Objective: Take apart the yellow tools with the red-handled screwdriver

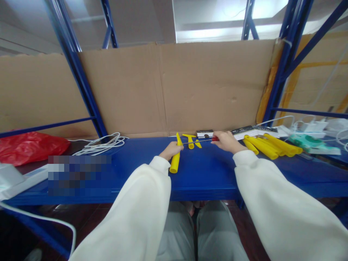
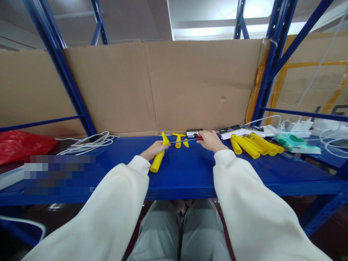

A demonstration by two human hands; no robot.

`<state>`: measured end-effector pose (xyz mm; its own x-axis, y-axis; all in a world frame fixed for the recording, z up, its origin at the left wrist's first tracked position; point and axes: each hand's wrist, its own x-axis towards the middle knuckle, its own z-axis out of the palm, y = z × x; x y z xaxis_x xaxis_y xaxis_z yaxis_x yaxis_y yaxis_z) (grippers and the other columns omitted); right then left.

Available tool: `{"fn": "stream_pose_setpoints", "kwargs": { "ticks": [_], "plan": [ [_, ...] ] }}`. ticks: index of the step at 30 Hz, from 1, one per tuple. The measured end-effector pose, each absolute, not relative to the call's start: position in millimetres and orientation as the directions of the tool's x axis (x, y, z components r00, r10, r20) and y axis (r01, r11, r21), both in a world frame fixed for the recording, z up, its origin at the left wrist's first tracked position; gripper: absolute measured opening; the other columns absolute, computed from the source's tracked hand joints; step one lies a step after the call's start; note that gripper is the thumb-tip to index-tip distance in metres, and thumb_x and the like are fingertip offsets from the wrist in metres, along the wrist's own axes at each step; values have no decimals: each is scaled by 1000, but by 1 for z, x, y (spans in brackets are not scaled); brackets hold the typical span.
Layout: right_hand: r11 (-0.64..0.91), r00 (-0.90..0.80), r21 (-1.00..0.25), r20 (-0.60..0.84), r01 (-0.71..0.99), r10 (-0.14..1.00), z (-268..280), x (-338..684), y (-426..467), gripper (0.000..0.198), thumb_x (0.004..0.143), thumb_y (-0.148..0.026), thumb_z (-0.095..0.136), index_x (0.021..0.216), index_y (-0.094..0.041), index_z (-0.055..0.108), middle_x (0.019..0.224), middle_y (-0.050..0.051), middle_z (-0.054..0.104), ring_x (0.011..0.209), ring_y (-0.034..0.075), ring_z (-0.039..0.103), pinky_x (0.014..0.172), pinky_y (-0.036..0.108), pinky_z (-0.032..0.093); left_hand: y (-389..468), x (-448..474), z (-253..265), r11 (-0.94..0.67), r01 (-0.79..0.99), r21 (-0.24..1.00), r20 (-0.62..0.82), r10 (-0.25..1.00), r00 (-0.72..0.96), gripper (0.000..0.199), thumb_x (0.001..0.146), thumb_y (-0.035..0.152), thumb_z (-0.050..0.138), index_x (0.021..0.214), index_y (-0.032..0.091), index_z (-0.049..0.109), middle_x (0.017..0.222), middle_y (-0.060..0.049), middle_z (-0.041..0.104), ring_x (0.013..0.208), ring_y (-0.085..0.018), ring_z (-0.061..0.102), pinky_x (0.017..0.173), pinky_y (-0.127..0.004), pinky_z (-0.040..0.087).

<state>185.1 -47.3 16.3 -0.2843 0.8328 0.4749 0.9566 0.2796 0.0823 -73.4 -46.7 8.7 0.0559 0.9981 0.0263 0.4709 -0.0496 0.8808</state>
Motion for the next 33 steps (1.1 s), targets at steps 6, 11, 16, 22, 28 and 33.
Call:
{"fn": "stream_pose_setpoints", "kwargs": {
  "ticks": [6, 11, 16, 22, 28, 33],
  "plan": [
    [232, -258, 115, 367, 966, 893, 19, 186, -52, 18, 93, -36, 58, 99, -22, 68, 96, 10, 76, 87, 24, 69, 71, 29, 43, -48, -74, 11, -63, 489, 870, 32, 997, 73, 21, 79, 2, 57, 64, 17, 53, 49, 5, 50, 45, -11, 48, 49, -22, 39],
    [262, -270, 68, 319, 963, 908, 19, 185, -51, 20, 94, -36, 58, 101, -21, 70, 95, 9, 76, 85, 22, 70, 70, 27, 44, -46, -75, 9, -64, 500, 864, 32, 997, 72, 18, 80, 3, 58, 66, 16, 55, 50, 5, 50, 45, -10, 48, 49, -22, 39],
    [222, -234, 74, 310, 972, 922, 21, 182, -54, 20, 94, -35, 58, 104, -19, 67, 100, 12, 76, 91, 25, 70, 72, 28, 44, -44, -77, 8, -79, 514, 854, 42, 996, 83, 13, 79, 5, 58, 70, 15, 58, 50, 5, 51, 46, -11, 50, 50, -22, 40],
    [185, -233, 166, 348, 969, 908, 24, 173, -64, 21, 96, -31, 56, 110, -17, 62, 105, 15, 74, 96, 28, 70, 76, 31, 44, -45, -77, 8, -84, 526, 846, 51, 996, 78, 14, 78, 5, 58, 68, 15, 58, 51, 4, 52, 46, -12, 50, 50, -22, 41],
    [145, -217, 221, 350, 964, 911, 22, 166, -70, 31, 97, -28, 52, 124, -13, 55, 113, 20, 72, 103, 31, 69, 80, 33, 46, -45, -75, 9, -86, 527, 846, 59, 996, 68, 13, 80, 5, 57, 71, 14, 59, 50, 4, 51, 46, -11, 49, 50, -22, 41],
    [151, -209, 193, 325, 969, 922, 19, 166, -65, 32, 96, -27, 53, 123, -10, 58, 110, 20, 73, 106, 31, 69, 86, 34, 47, -44, -76, 7, -85, 528, 845, 59, 996, 66, 10, 80, 6, 58, 74, 13, 61, 51, 4, 51, 46, -12, 50, 50, -22, 41]
  ]
}}
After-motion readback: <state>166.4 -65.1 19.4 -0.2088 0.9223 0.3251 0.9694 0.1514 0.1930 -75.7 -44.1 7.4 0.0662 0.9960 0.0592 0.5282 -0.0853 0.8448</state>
